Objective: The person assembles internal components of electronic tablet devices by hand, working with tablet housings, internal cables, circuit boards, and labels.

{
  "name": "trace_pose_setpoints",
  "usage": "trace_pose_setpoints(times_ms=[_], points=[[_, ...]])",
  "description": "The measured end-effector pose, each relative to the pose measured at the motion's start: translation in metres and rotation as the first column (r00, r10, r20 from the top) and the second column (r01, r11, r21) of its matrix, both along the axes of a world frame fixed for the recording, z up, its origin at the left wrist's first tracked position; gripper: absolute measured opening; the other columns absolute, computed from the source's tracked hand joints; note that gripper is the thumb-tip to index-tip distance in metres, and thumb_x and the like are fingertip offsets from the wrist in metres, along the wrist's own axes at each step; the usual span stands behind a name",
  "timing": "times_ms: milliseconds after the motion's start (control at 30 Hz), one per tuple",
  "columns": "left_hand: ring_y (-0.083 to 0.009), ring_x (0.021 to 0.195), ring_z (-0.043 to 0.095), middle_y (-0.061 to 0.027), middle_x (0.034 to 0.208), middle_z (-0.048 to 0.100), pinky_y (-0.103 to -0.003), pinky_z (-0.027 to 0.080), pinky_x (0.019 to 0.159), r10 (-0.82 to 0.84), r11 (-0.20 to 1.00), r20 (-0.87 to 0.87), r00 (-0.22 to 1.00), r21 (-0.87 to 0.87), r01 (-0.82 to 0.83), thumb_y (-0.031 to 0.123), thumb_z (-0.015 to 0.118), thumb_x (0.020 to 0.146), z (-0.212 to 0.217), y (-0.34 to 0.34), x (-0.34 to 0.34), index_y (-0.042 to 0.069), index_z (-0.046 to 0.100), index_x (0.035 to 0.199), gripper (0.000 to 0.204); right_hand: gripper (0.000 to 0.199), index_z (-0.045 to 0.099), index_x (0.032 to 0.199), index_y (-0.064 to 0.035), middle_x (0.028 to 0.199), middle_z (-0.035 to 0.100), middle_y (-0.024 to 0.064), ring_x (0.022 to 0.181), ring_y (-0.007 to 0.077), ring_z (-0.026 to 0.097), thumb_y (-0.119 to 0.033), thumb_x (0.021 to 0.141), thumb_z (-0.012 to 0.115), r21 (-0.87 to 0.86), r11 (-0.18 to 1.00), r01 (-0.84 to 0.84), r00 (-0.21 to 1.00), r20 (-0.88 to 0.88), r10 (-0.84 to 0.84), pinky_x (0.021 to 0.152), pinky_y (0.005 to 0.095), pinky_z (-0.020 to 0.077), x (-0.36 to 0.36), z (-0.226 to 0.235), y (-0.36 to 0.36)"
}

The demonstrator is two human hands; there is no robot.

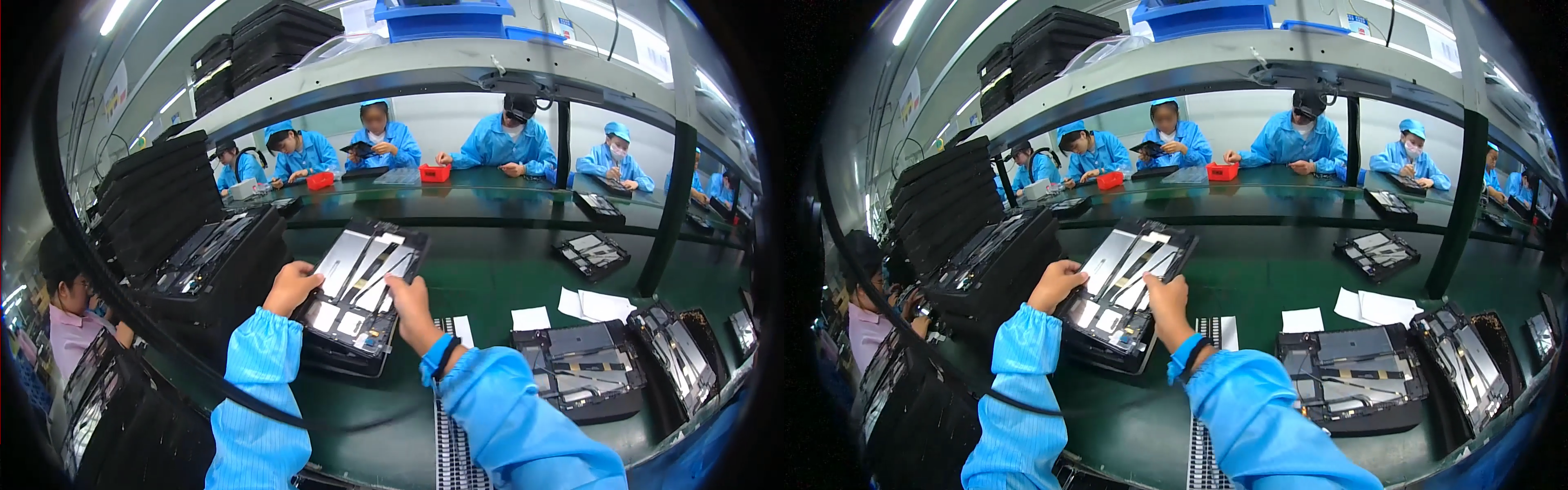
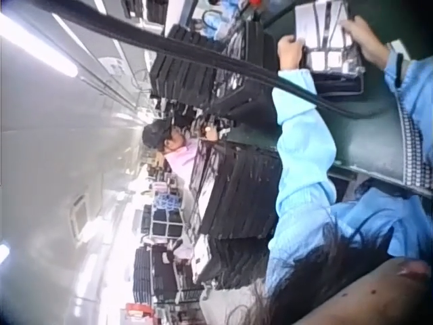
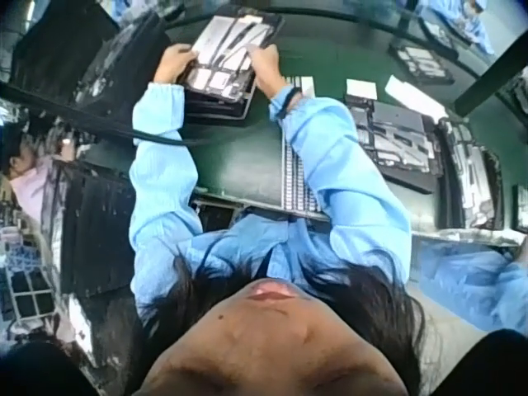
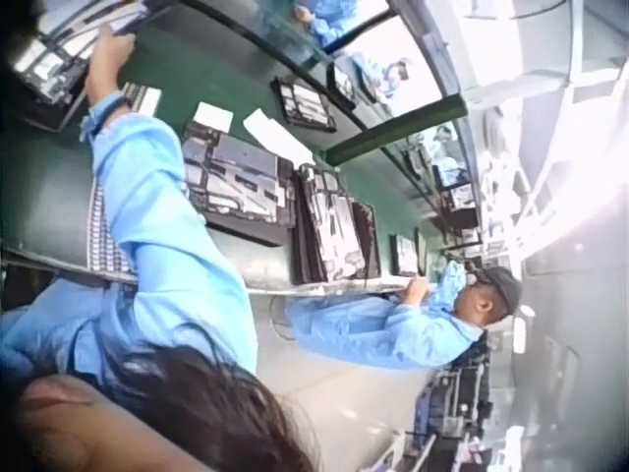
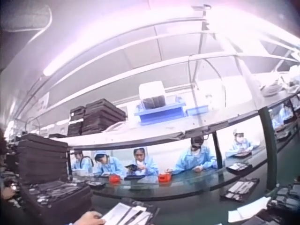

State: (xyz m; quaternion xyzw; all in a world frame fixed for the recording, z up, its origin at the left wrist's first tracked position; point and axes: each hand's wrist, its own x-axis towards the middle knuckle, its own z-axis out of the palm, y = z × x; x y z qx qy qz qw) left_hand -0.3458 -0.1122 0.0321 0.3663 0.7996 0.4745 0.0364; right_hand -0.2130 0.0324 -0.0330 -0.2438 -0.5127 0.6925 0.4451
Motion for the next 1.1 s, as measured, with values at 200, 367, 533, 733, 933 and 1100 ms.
trace_pose_setpoints(times_ms=[200, 367, 533, 733, 933, 1100], points=[[-0.0249, 0.072, 0.061, -0.017, 0.076, 0.063, -0.033, 0.045, 0.065, 0.096, 0.987, -0.13, 0.987, -0.113, -0.111, 0.017, 0.06, 0.073, -0.011, -0.024, -0.02, -0.005, 0.062, 0.085, 0.025, 0.039, 0.049, 0.103, 0.0033, 0.118, 0.036, 0.0235, 0.116, 0.0322, 0.026, -0.023, 0.077, 0.057, 0.358, 0.932, 0.059, 0.955, 0.25, -0.156, 0.096, 0.0377, 0.024, -0.016, -0.005, -0.029], [-0.0296, 0.07, 0.06, -0.0196, 0.073, 0.061, -0.035, 0.045, 0.063, 0.043, 0.986, -0.166, 0.985, -0.152, -0.068, 0.021, 0.056, 0.075, -0.012, -0.027, -0.006, -0.004, 0.061, 0.08, 0.026, 0.07, 0.03, 0.116, 0.0212, 0.124, 0.03, 0.0353, 0.12, 0.0426, 0.026, -0.032, 0.078, 0.055, 0.441, 0.896, 0.047, 0.971, 0.189, -0.144, 0.102, 0.0388, 0.0197, -0.011, -0.009, -0.024], [-0.0257, 0.08, 0.057, -0.02, 0.083, 0.059, -0.033, 0.043, 0.068, 0.026, 0.988, -0.114, 0.993, -0.146, -0.042, 0.026, 0.055, 0.079, -0.018, -0.037, -0.002, -0.009, 0.053, 0.096, 0.039, 0.075, 0.027, 0.118, 0.0215, 0.128, 0.024, 0.0367, 0.123, 0.0418, 0.022, -0.038, 0.08, 0.051, 0.446, 0.895, 0.021, 0.952, 0.264, -0.154, 0.103, 0.0391, 0.0165, 0.001, 0.008, -0.038], [-0.0215, 0.079, 0.055, -0.0205, 0.083, 0.057, -0.032, 0.043, 0.07, -0.109, 0.958, -0.025, 0.994, -0.27, 0.099, 0.029, 0.056, 0.081, 0.007, -0.034, 0.027, -0.011, 0.047, 0.104, 0.047, 0.084, 0.021, 0.121, 0.0202, 0.13, 0.021, 0.0354, 0.123, 0.0416, 0.023, -0.044, 0.078, 0.052, 0.435, 0.898, -0.063, 0.945, 0.314, -0.086, 0.103, 0.0383, 0.0181, 0.001, 0.009, -0.027], [-0.0358, 0.095, 0.048, -0.0212, 0.101, 0.051, -0.04, 0.037, 0.087, 0.236, 0.971, -0.794, 0.56, 0.212, -0.108, 0.008, 0.059, 0.073, -0.004, -0.034, 0.096, -0.003, 0.053, 0.103, 0.032, 0.034, 0.063, 0.087, 0.0033, 0.08, 0.062, 0.0155, 0.076, 0.0213, 0.059, -0.028, 0.074, 0.06, 0.427, 0.66, -0.618, 0.555, 0.831, -0.018, 0.069, 0.0314, 0.045, 0.115, 0.071, 0.03], [-0.0391, 0.104, 0.043, -0.0174, 0.102, 0.051, -0.045, 0.036, 0.088, -0.327, 0.92, -0.752, 0.573, -0.115, 0.374, 0.001, 0.06, 0.063, -0.05, -0.04, 0.181, 0.0, 0.059, 0.087, 0.024, 0.013, 0.059, 0.069, 0.0008, 0.068, 0.058, 0.0195, 0.066, 0.0351, 0.057, -0.011, 0.069, 0.054, 0.667, 0.499, -0.554, 0.622, 0.73, -0.284, 0.062, 0.04, 0.0471, 0.224, 0.04, -0.007]])
